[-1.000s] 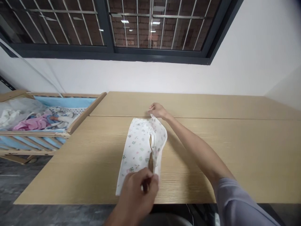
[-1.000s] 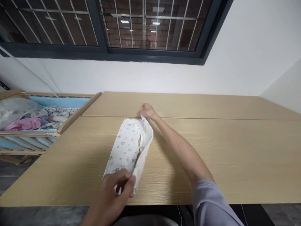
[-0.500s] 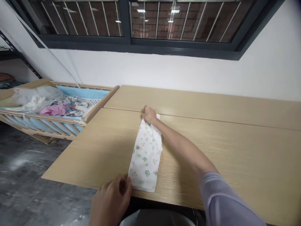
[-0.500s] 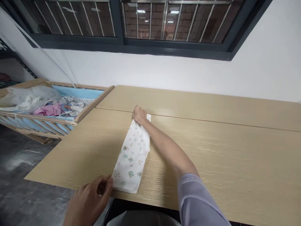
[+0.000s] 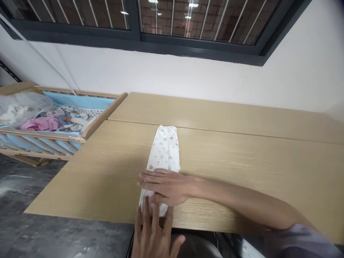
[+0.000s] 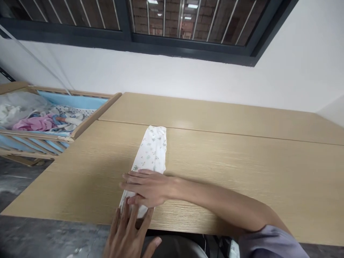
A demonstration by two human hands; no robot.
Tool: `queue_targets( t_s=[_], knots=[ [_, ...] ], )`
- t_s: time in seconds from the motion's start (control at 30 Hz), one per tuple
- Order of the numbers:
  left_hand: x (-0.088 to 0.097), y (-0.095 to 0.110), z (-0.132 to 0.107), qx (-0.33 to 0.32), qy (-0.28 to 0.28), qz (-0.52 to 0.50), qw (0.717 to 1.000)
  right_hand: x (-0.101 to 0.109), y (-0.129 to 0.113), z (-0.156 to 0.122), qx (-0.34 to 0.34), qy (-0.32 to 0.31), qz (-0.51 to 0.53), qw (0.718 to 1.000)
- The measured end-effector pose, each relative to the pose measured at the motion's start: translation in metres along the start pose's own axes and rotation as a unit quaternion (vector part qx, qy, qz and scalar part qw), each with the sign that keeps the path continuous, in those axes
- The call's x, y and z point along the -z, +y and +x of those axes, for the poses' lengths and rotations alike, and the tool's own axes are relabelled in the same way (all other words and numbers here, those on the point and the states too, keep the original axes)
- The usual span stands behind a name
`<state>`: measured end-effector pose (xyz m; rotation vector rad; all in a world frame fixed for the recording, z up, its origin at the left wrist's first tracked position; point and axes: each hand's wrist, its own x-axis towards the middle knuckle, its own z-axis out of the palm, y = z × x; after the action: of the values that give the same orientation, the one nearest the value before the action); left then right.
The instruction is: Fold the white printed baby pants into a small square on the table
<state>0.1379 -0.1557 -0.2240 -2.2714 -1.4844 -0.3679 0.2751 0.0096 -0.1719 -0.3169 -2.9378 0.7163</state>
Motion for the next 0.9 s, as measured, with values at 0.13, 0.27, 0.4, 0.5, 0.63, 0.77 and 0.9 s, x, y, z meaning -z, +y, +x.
queue_targets(
  t_s=[0.13, 0.27, 0.4, 0.5, 0.63, 0.77, 0.9],
  knots=[
    [0.002, -0.003, -0.003, -0.015, -0.037, 0.002, 0.999, 0.003, 0.046, 0.006, -0.059, 0.001, -0.04, 0.997],
    [0.007, -0.003, -0.002, -0.026, -0.05, 0.013, 0.998, 0.032, 0.123, 0.022, -0.184, 0.052, -0.08, 0.978],
    [0.008, -0.002, 0.0, -0.028, -0.044, 0.02, 0.998, 0.057, 0.18, 0.031, -0.231, 0.072, -0.11, 0.964],
    [0.008, -0.001, 0.002, -0.025, -0.02, 0.021, 0.999, 0.064, 0.188, 0.033, -0.22, 0.066, -0.123, 0.966],
    [0.011, -0.01, 0.006, -0.001, 0.02, -0.013, 1.0, 0.065, 0.136, 0.019, -0.209, 0.145, -0.116, 0.96],
    [0.013, -0.042, 0.01, 0.003, 0.024, -0.111, 0.994, 0.045, 0.038, -0.017, -0.156, 0.182, -0.067, 0.968],
    [0.01, -0.076, 0.009, -0.058, 0.021, -0.184, 0.981, -0.004, -0.038, -0.059, -0.055, 0.099, -0.068, 0.991]
  ],
)
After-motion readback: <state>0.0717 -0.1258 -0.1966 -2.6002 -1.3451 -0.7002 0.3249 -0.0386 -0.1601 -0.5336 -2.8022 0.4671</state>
